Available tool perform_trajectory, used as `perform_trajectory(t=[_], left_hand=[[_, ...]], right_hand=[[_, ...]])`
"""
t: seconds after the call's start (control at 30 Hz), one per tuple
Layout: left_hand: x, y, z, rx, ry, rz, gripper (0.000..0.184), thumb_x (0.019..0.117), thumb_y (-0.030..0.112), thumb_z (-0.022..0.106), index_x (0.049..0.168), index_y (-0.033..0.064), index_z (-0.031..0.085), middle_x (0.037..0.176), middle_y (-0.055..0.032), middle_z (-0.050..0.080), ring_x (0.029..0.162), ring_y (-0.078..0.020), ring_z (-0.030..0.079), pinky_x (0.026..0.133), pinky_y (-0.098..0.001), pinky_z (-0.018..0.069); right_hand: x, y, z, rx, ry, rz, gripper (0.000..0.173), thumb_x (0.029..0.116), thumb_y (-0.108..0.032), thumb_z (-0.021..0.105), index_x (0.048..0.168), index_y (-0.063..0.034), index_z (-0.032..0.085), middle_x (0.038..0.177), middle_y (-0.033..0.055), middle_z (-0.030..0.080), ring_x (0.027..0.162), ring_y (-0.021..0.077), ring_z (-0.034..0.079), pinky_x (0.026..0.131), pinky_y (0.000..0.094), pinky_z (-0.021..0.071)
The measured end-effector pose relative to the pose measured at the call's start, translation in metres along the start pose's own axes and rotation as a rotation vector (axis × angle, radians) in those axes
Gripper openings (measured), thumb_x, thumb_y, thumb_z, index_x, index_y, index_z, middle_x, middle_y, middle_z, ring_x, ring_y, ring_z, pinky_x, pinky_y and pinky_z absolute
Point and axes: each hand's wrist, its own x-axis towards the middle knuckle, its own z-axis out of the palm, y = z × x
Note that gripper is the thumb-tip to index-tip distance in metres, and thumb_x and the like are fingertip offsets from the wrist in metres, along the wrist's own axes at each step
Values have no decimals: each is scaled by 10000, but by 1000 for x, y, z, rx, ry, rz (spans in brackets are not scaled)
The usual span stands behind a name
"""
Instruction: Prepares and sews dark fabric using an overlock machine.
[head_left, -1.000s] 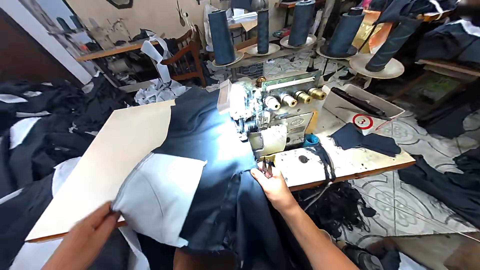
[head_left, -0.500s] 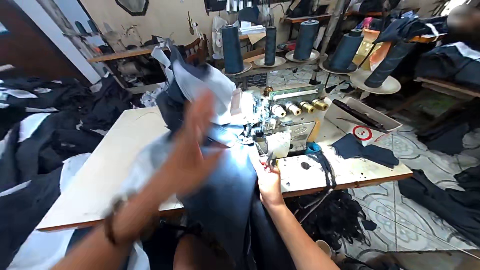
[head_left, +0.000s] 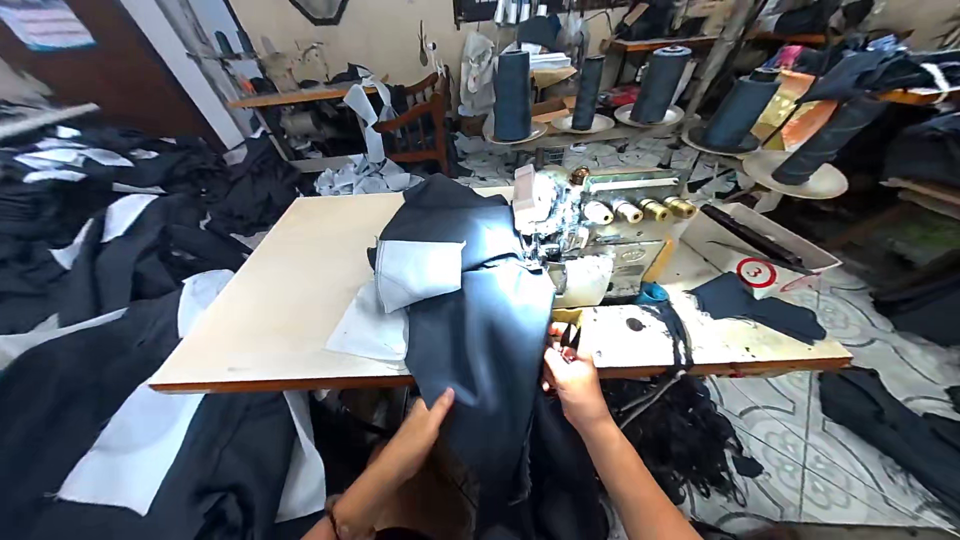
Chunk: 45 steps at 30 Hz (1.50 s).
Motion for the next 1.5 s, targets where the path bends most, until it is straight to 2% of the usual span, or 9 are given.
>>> perform_trajectory(t=[0.07,0.2,0.4,0.67,0.87,0.93,1.03,1.37,1.5], left_hand=[[1,43,-12,5,116,114,493,1120,313,376,1460,-41,426,1262,-151,654,1121,-159,672,973,-386,572],[21,101,-49,138,376,383,441,1125,392,305,1241,65,576,939,29,667,852,-3,667,790,-260,589],[22,97,-61,283,312,342,361,1119,320,382,1210,35,584,893,11,664,802,-4,670,751,-241,587],[27,87,-60,216,333,263,337,1126,302,355,1180,58,581,848,56,671,762,17,676,716,-206,592],[29,62,-62,75,157,193,485,1103,402,310,1404,33,405,1095,25,671,970,-16,681,856,-255,596],[31,63,-62,27,115,220,646,1012,507,465,1425,27,342,1113,38,656,991,-14,675,866,-255,597],[37,73,-56,-36,110,307,592,925,432,656,1326,55,439,1019,67,708,922,-29,708,827,-255,620],[94,99,-54,179,94,392,512,981,216,611,1419,32,420,1164,-32,661,1011,-60,684,891,-283,595],[126,126,-63,614,139,384,510,1002,289,651,1390,-14,520,1284,-190,630,1187,-246,625,1022,-490,502]], right_hand=[[-5,-1,-4,-36,12,10,303,865,46,519,1163,0,547,704,-54,530,471,9,468,428,176,432],[-9,-5,0,57,-51,51,159,938,62,561,1044,-51,523,677,-36,548,453,28,477,426,186,452],[8,-11,18,161,-54,278,146,1080,-85,464,1172,-17,555,535,-56,444,402,28,421,429,190,435],[-10,-13,19,306,-216,225,156,992,-63,564,844,-110,560,506,-80,465,410,21,433,435,191,417],[-90,20,-17,-19,-208,258,70,911,-184,682,864,-142,651,613,-114,587,477,-11,518,475,182,470],[-102,17,-29,-37,-141,220,34,886,-173,693,879,-162,661,648,-135,613,491,-32,535,476,161,479],[-106,12,-42,18,-127,131,39,898,-207,712,907,-177,689,659,-131,629,502,-29,542,479,152,476],[-68,23,-22,87,-75,116,180,970,-183,605,790,-189,604,545,-130,515,447,-8,491,463,173,458],[-40,15,-12,117,-28,113,297,995,-128,545,706,-195,543,498,-121,477,414,4,466,441,187,445]])
